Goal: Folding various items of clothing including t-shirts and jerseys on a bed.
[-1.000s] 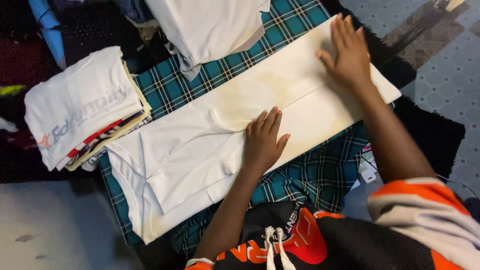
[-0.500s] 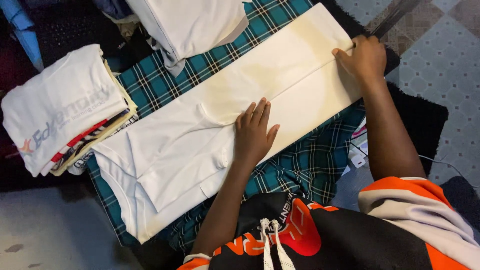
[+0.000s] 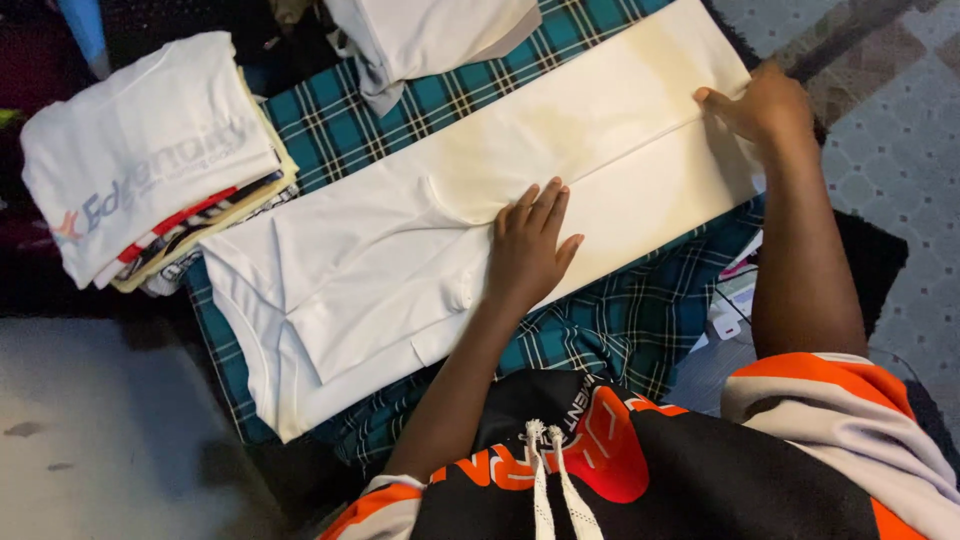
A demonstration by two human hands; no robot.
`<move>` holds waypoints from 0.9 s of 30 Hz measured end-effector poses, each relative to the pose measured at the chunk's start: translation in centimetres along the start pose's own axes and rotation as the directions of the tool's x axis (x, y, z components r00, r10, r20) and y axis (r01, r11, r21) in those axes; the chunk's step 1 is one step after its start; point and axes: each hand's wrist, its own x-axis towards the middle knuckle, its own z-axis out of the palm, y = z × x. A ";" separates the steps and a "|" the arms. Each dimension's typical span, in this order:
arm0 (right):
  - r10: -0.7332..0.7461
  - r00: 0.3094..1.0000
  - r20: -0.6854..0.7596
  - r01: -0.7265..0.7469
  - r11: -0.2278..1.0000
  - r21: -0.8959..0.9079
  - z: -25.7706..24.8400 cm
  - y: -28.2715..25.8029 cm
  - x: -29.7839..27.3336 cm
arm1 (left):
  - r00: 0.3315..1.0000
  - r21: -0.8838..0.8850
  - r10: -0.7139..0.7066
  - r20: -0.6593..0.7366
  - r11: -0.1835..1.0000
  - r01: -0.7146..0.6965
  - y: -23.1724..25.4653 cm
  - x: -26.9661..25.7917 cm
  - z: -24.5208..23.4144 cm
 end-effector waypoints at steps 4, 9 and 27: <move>-0.162 0.986 -0.048 0.169 0.959 0.226 2.6 3.9 3.6 | 1.000 0.000 -0.013 0.011 1.000 0.013 -0.1 0.1 0.0; -0.117 0.992 -0.039 0.117 0.798 0.591 -0.3 -2.7 -0.5 | 0.998 -0.149 -0.025 -0.051 0.989 0.017 -0.3 -0.2 -0.2; -0.752 0.655 -0.069 0.746 0.630 0.213 2.8 -22.6 -17.9 | 0.871 -0.950 -0.449 0.200 -0.305 0.061 -6.3 -1.3 2.0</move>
